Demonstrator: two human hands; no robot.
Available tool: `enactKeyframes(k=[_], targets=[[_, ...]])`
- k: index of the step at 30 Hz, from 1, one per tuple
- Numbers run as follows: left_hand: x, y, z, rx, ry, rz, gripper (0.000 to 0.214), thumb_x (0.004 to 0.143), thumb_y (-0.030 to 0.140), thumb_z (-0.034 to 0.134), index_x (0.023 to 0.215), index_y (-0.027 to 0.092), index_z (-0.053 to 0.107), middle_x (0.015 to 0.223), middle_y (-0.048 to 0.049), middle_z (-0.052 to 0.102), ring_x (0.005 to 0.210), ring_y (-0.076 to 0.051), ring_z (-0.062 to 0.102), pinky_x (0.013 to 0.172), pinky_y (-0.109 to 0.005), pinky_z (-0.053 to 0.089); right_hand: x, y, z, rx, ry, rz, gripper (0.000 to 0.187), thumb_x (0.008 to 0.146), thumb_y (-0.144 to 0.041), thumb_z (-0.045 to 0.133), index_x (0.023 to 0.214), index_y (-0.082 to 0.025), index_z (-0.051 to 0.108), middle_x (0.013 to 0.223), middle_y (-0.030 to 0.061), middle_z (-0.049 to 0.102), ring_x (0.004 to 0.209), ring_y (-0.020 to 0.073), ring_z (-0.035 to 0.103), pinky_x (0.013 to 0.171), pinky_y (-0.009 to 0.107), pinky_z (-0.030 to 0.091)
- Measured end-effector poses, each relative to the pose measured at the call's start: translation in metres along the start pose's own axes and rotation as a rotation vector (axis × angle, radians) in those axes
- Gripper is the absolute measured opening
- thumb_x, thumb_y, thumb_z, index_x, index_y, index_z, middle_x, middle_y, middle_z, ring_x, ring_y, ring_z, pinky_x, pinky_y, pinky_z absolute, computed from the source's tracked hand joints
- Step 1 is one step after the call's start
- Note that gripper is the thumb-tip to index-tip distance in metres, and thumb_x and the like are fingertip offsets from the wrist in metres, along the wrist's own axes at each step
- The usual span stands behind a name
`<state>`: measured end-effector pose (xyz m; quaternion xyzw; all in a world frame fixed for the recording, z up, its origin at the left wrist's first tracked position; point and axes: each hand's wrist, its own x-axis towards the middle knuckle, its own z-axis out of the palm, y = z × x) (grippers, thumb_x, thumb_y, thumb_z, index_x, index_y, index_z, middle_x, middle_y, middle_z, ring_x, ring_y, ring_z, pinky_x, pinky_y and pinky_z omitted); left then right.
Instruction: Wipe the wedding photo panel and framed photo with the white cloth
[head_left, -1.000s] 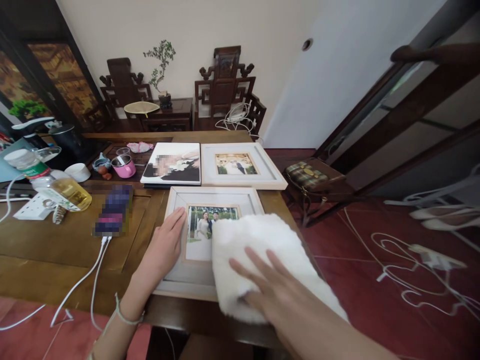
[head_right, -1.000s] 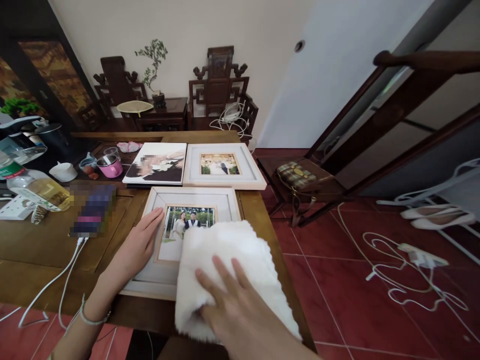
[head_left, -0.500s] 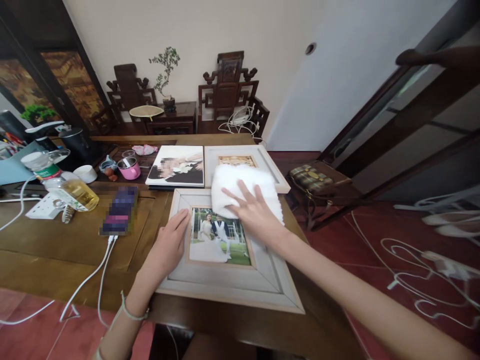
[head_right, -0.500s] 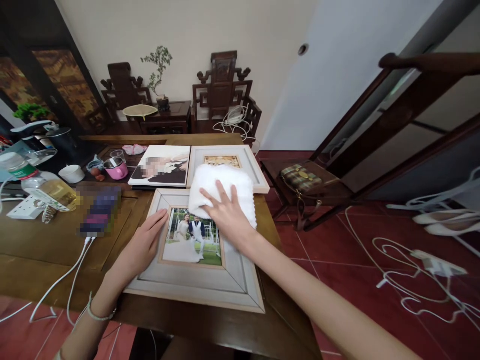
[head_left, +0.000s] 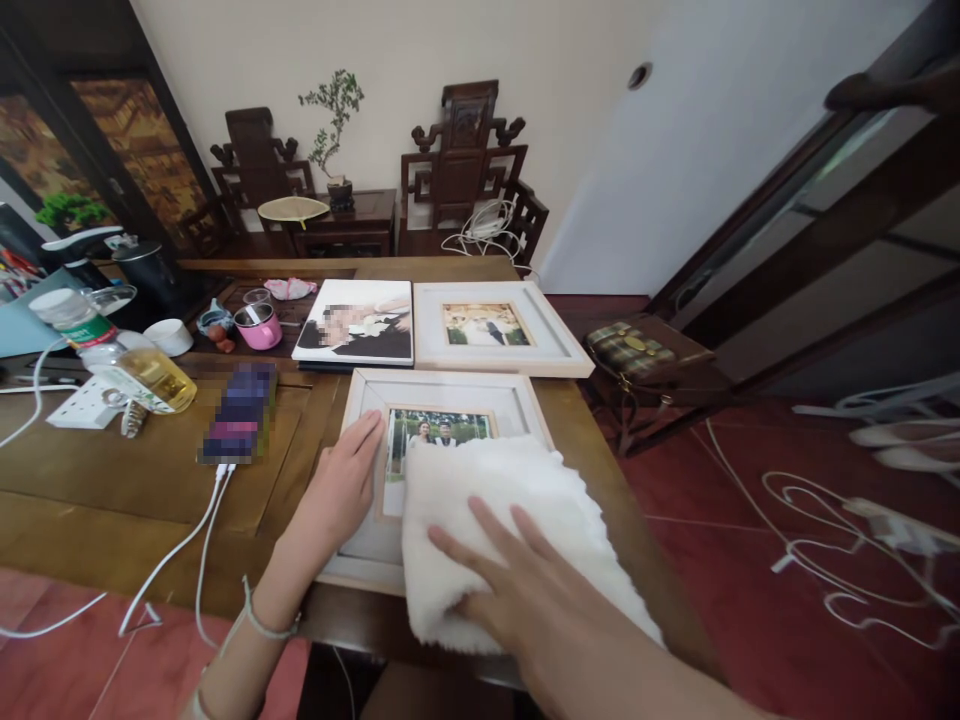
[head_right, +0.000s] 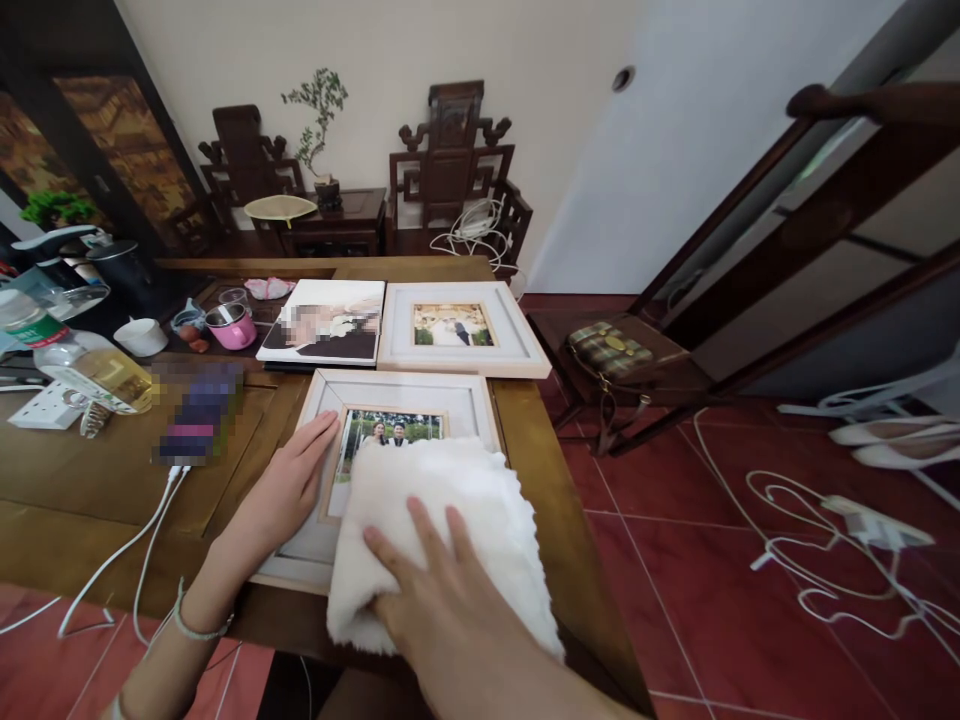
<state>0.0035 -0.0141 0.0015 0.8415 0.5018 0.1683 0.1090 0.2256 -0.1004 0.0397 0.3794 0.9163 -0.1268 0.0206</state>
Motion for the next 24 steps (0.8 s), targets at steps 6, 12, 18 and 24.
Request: enactKeyframes(k=[6, 12, 18, 24], targets=[[0.001, 0.001, -0.001, -0.012, -0.032, -0.028, 0.059, 0.085, 0.001, 0.030, 0.142, 0.013, 0.034, 0.150, -0.0135, 0.034, 0.139, -0.025, 0.030, 0.107, -0.052, 0.036, 0.061, 0.049, -0.022, -0.205, 0.184, 0.115, 0.054, 0.072, 0.008, 0.050, 0.117, -0.019, 0.064, 0.149, 0.0096, 0.034, 0.135, 0.0466, 0.020, 0.104, 0.069, 0.026], [0.001, -0.001, 0.001, -0.040, 0.011, 0.002, 0.057, 0.087, 0.002, 0.030, 0.142, 0.014, 0.034, 0.149, -0.0139, 0.035, 0.139, -0.024, 0.030, 0.109, -0.050, 0.034, 0.085, 0.061, -0.021, -0.237, 0.164, 0.089, 0.044, 0.077, 0.004, 0.052, 0.110, -0.020, 0.068, 0.151, 0.0066, 0.031, 0.137, 0.0469, 0.013, 0.103, 0.075, 0.016], [0.000, -0.001, 0.002, -0.081, 0.034, 0.000, 0.053, 0.090, 0.005, 0.031, 0.142, 0.015, 0.035, 0.148, -0.0140, 0.036, 0.139, -0.023, 0.029, 0.111, -0.048, 0.031, 0.034, 0.007, -0.014, 0.046, -0.085, -0.069, 0.030, 0.074, -0.014, 0.067, 0.102, -0.024, 0.072, 0.147, 0.0057, 0.039, 0.134, 0.0492, 0.021, 0.099, 0.077, 0.021], [-0.001, -0.002, 0.000, -0.083, 0.010, 0.013, 0.057, 0.088, 0.005, 0.035, 0.143, 0.017, 0.032, 0.150, -0.0126, 0.034, 0.140, -0.024, 0.029, 0.111, -0.048, 0.031, 0.005, -0.013, -0.012, 0.175, -0.131, -0.199, 0.022, 0.081, -0.015, 0.059, 0.089, -0.029, 0.073, 0.140, -0.0038, 0.047, 0.133, 0.0434, 0.029, 0.100, 0.072, 0.029]])
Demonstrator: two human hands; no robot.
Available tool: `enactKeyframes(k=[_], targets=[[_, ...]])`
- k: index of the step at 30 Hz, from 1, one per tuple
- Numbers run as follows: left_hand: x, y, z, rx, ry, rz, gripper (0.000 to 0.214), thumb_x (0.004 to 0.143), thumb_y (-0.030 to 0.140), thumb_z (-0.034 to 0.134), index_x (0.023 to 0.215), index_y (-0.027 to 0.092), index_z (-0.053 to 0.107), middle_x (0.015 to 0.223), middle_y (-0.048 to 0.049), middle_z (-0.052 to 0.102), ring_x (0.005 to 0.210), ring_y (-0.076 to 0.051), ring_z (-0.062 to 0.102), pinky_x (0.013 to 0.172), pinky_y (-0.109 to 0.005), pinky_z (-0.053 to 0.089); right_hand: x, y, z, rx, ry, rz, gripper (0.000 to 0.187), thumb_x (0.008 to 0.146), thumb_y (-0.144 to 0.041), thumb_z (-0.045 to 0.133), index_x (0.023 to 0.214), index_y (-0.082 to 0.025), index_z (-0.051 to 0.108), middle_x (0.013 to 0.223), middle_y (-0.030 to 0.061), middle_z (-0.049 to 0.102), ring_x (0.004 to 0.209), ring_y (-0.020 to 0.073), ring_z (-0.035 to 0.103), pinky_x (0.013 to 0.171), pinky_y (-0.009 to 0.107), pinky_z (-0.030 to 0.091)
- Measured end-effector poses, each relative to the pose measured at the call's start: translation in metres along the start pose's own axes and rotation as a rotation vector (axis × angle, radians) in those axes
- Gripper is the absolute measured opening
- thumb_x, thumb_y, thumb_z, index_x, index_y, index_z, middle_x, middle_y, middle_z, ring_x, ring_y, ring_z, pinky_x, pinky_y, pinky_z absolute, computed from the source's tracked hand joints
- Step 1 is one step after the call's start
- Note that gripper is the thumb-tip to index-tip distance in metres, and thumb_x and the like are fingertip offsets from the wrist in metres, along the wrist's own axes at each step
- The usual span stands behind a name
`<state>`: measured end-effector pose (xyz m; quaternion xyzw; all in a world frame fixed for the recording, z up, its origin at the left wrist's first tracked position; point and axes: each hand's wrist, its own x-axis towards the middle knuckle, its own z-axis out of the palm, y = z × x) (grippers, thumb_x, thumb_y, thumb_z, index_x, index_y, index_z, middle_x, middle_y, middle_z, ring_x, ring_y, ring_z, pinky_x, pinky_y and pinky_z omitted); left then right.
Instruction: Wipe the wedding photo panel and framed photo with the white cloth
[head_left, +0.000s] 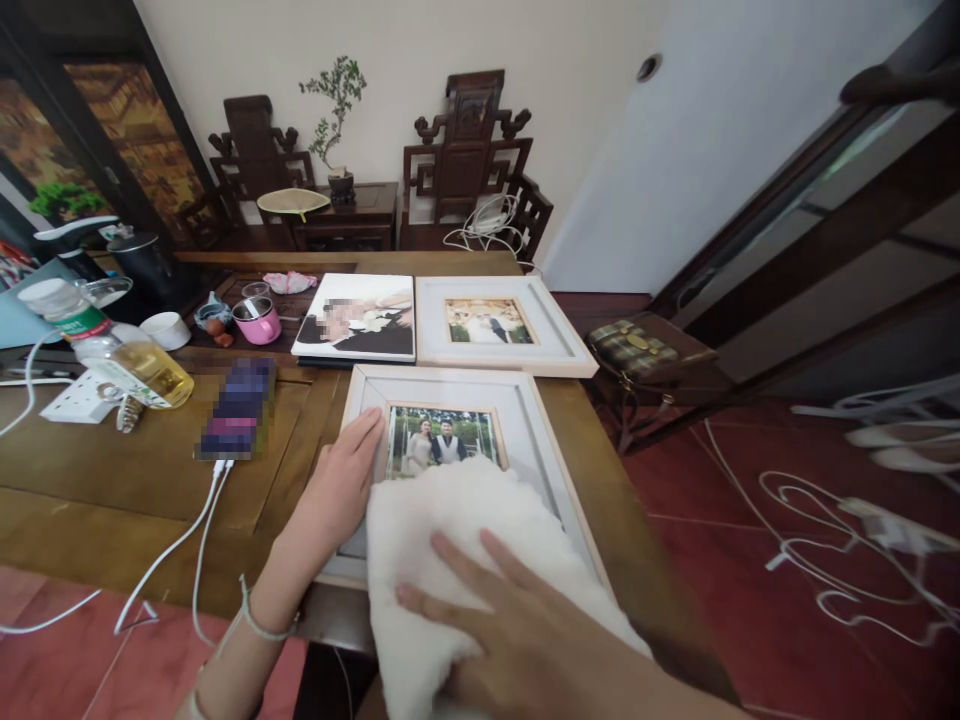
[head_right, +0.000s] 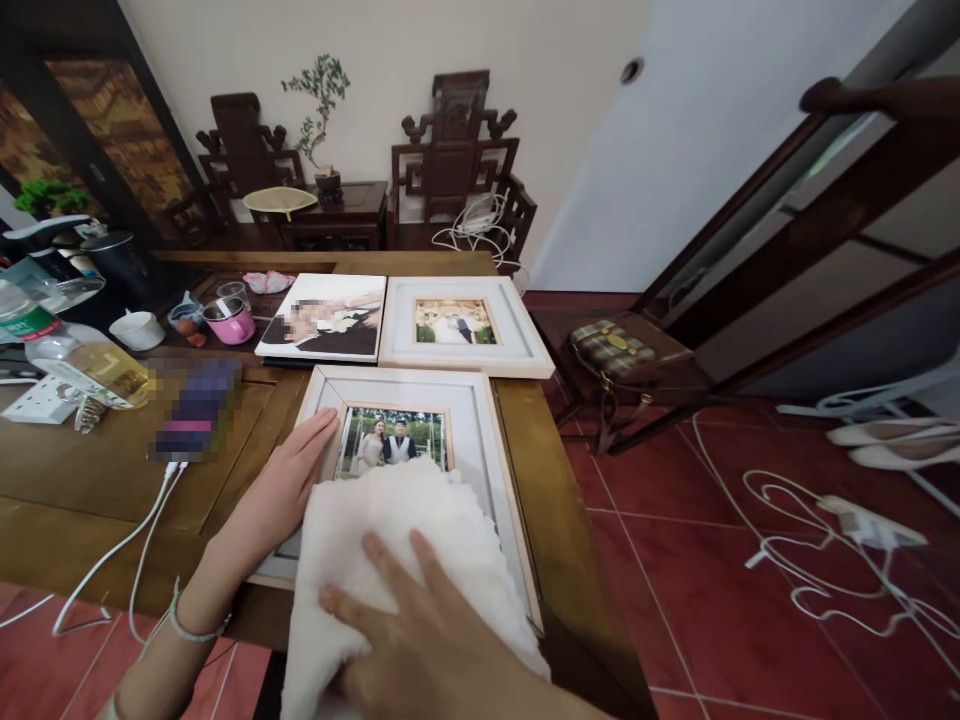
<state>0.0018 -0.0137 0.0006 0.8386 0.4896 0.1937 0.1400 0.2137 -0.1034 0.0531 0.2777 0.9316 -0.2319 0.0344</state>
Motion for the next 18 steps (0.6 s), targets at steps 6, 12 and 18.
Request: enactKeyframes(k=[6, 12, 18], targets=[[0.000, 0.005, -0.004, -0.009, -0.009, -0.009, 0.053, 0.092, 0.007, 0.029, 0.144, 0.016, 0.031, 0.151, -0.0113, 0.033, 0.140, -0.023, 0.028, 0.111, -0.046, 0.030, 0.029, 0.042, -0.026, -0.198, 0.162, 0.267, 0.054, 0.071, 0.002, 0.053, 0.118, -0.023, 0.063, 0.149, 0.0044, 0.036, 0.138, 0.0402, 0.019, 0.105, 0.068, 0.024], [0.001, 0.011, -0.008, -0.202, 0.171, -0.025, 0.051, 0.101, 0.033, 0.026, 0.149, 0.017, 0.018, 0.154, -0.0096, 0.026, 0.141, -0.021, 0.024, 0.116, -0.041, 0.022, 0.081, 0.065, -0.042, -0.398, 0.269, 0.319, 0.038, 0.086, -0.005, 0.044, 0.118, -0.015, 0.063, 0.152, 0.0093, 0.030, 0.137, 0.0489, 0.014, 0.100, 0.076, 0.021], [-0.001, 0.008, -0.007, -0.251, 0.213, -0.019, 0.053, 0.101, 0.038, 0.022, 0.150, 0.018, 0.015, 0.155, -0.0092, 0.023, 0.142, -0.021, 0.022, 0.116, -0.040, 0.021, 0.067, 0.021, -0.025, -0.310, 0.149, 0.122, 0.028, 0.086, -0.016, 0.054, 0.109, -0.017, 0.069, 0.150, 0.0100, 0.034, 0.134, 0.0504, 0.020, 0.100, 0.074, 0.024]])
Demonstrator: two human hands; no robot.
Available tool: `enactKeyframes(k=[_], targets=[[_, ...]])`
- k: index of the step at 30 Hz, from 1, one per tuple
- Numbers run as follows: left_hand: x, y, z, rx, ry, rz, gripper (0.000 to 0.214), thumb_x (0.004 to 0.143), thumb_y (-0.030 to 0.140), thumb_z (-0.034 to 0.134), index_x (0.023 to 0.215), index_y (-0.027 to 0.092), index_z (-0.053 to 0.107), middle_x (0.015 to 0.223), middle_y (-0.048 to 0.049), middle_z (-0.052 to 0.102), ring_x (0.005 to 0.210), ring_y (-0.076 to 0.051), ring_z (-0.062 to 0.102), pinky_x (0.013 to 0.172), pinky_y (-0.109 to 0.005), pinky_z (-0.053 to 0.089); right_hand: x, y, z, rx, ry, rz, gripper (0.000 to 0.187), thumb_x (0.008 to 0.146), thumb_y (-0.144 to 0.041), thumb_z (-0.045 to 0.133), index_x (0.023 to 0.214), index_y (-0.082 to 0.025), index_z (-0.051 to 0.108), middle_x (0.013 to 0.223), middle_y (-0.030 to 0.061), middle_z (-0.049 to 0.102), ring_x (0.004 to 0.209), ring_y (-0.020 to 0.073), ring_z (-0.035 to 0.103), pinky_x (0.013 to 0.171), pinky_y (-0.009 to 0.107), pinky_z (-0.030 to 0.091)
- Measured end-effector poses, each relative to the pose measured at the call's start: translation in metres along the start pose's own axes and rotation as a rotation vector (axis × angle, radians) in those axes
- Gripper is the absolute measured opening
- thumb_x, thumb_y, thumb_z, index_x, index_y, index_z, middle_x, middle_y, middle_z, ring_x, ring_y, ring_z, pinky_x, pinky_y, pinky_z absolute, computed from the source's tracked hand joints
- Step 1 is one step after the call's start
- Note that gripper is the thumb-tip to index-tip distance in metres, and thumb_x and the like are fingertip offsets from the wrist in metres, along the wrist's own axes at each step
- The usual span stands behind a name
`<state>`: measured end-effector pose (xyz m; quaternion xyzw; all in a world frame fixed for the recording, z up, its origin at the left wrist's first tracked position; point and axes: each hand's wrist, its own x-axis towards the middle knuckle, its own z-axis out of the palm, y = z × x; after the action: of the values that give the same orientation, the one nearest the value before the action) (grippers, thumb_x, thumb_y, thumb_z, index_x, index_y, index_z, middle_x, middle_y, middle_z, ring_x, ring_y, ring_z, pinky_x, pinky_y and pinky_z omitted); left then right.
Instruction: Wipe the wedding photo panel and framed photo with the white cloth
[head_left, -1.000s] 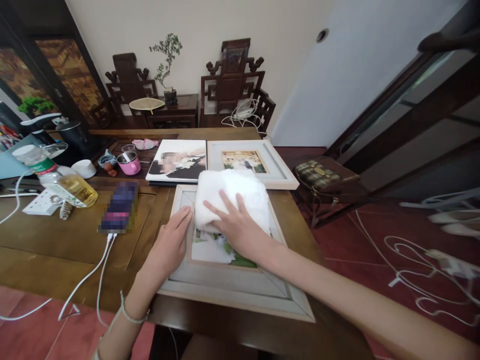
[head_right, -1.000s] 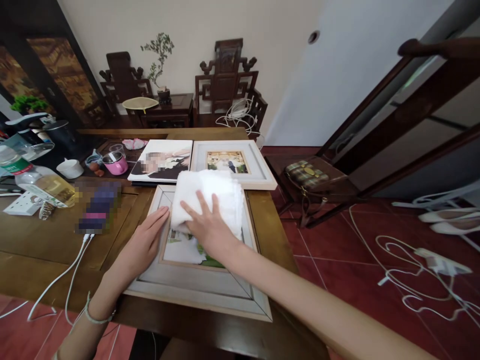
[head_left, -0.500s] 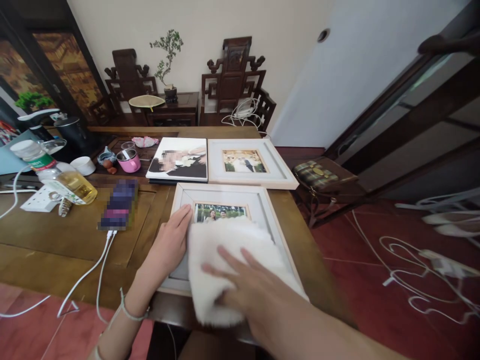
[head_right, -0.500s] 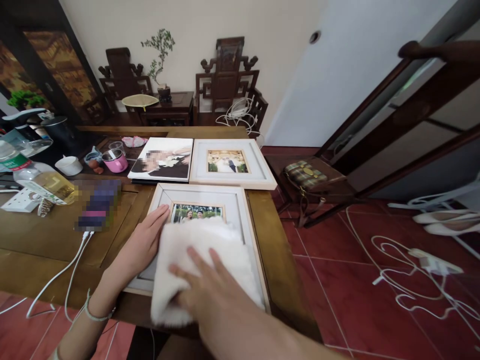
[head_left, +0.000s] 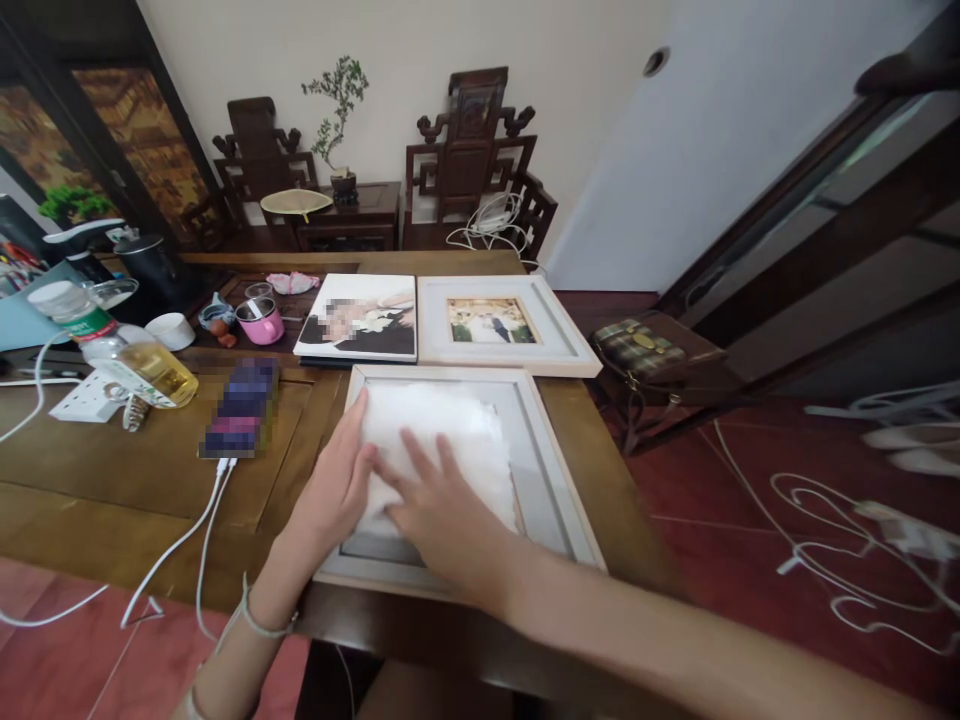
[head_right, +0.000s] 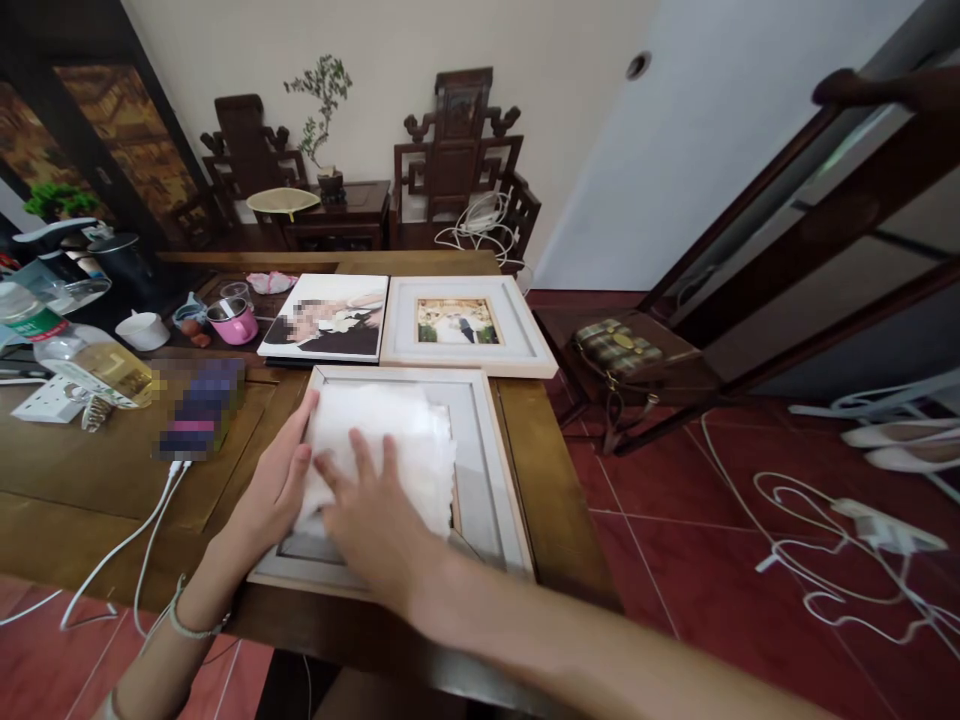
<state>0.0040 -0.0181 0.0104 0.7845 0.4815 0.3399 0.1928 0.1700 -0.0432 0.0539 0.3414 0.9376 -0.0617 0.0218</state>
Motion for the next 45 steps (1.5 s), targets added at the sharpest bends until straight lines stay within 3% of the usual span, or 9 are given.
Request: enactKeyframes(k=[6, 11, 15, 24, 27, 33, 37, 40, 45], targets=[[0.000, -0.002, 0.002, 0.136, -0.097, -0.020, 0.047, 0.100, 0.033, 0.030, 0.145, 0.018, 0.030, 0.151, -0.0112, 0.032, 0.139, -0.023, 0.030, 0.113, -0.045, 0.027, -0.046, -0.006, 0.010, 0.132, -0.091, 0.029, 0.020, 0.083, -0.020, 0.060, 0.097, -0.024, 0.074, 0.146, 0.0030, 0.041, 0.135, 0.0468, 0.022, 0.101, 0.075, 0.023], [0.001, -0.003, 0.004, 0.209, -0.144, 0.028, 0.042, 0.099, 0.023, 0.034, 0.141, 0.017, 0.037, 0.148, -0.0122, 0.039, 0.138, -0.023, 0.032, 0.111, -0.045, 0.032, -0.099, 0.025, 0.018, 0.045, 0.073, 0.136, 0.031, 0.075, -0.003, 0.054, 0.075, -0.027, 0.074, 0.133, -0.0021, 0.056, 0.129, 0.0397, 0.040, 0.100, 0.069, 0.033], [0.001, -0.004, 0.004, 0.253, -0.186, 0.022, 0.042, 0.098, 0.019, 0.034, 0.139, 0.016, 0.040, 0.146, -0.0129, 0.041, 0.138, -0.023, 0.033, 0.110, -0.046, 0.034, -0.126, 0.049, 0.011, 0.047, 0.164, 0.200, 0.048, 0.062, 0.004, 0.045, 0.077, -0.032, 0.073, 0.129, -0.0095, 0.058, 0.128, 0.0309, 0.044, 0.106, 0.058, 0.036], [-0.001, -0.012, 0.009, 0.227, -0.114, 0.063, 0.045, 0.095, 0.013, 0.034, 0.139, 0.019, 0.041, 0.143, -0.0120, 0.044, 0.136, -0.022, 0.037, 0.110, -0.047, 0.034, -0.075, 0.111, -0.002, -0.210, 0.192, 0.252, 0.058, 0.057, 0.013, 0.041, 0.097, -0.015, 0.072, 0.132, 0.0108, 0.058, 0.133, 0.0322, 0.037, 0.108, 0.055, 0.031], [-0.001, -0.013, 0.010, 0.218, -0.107, 0.072, 0.043, 0.095, 0.013, 0.035, 0.137, 0.019, 0.043, 0.143, -0.0114, 0.045, 0.135, -0.022, 0.038, 0.110, -0.046, 0.034, -0.084, 0.098, -0.001, -0.135, 0.175, 0.230, 0.056, 0.053, 0.010, 0.044, 0.093, -0.015, 0.073, 0.128, 0.0124, 0.060, 0.131, 0.0316, 0.040, 0.107, 0.054, 0.033], [0.001, -0.011, 0.009, 0.221, -0.108, 0.063, 0.040, 0.096, 0.014, 0.035, 0.134, 0.019, 0.047, 0.142, -0.0111, 0.046, 0.135, -0.022, 0.038, 0.110, -0.045, 0.034, -0.138, 0.034, 0.013, 0.038, 0.192, 0.127, 0.038, 0.062, -0.001, 0.050, 0.080, -0.026, 0.073, 0.127, 0.0035, 0.062, 0.126, 0.0273, 0.049, 0.104, 0.047, 0.041], [0.002, -0.009, 0.008, 0.229, -0.143, 0.063, 0.039, 0.096, 0.015, 0.035, 0.133, 0.017, 0.047, 0.142, -0.0124, 0.045, 0.135, -0.022, 0.038, 0.110, -0.046, 0.034, -0.148, 0.018, 0.012, 0.062, 0.259, 0.182, 0.038, 0.064, -0.004, 0.049, 0.079, -0.030, 0.072, 0.127, -0.0010, 0.061, 0.120, 0.0255, 0.054, 0.100, 0.044, 0.046], [0.002, -0.008, 0.007, 0.234, -0.153, 0.068, 0.039, 0.096, 0.015, 0.035, 0.133, 0.017, 0.046, 0.142, -0.0123, 0.045, 0.136, -0.022, 0.037, 0.110, -0.047, 0.033, -0.131, 0.036, 0.003, 0.061, 0.277, 0.254, 0.048, 0.058, 0.001, 0.046, 0.082, -0.030, 0.072, 0.124, -0.0010, 0.064, 0.122, 0.0249, 0.053, 0.100, 0.046, 0.045], [0.001, -0.009, 0.007, 0.234, -0.149, 0.071, 0.039, 0.096, 0.015, 0.035, 0.133, 0.017, 0.046, 0.143, -0.0126, 0.045, 0.136, -0.022, 0.037, 0.110, -0.046, 0.034, -0.080, 0.088, -0.008, -0.090, 0.186, 0.325, 0.060, 0.057, 0.009, 0.040, 0.103, -0.015, 0.070, 0.131, 0.0125, 0.058, 0.130, 0.0310, 0.041, 0.105, 0.054, 0.037]])
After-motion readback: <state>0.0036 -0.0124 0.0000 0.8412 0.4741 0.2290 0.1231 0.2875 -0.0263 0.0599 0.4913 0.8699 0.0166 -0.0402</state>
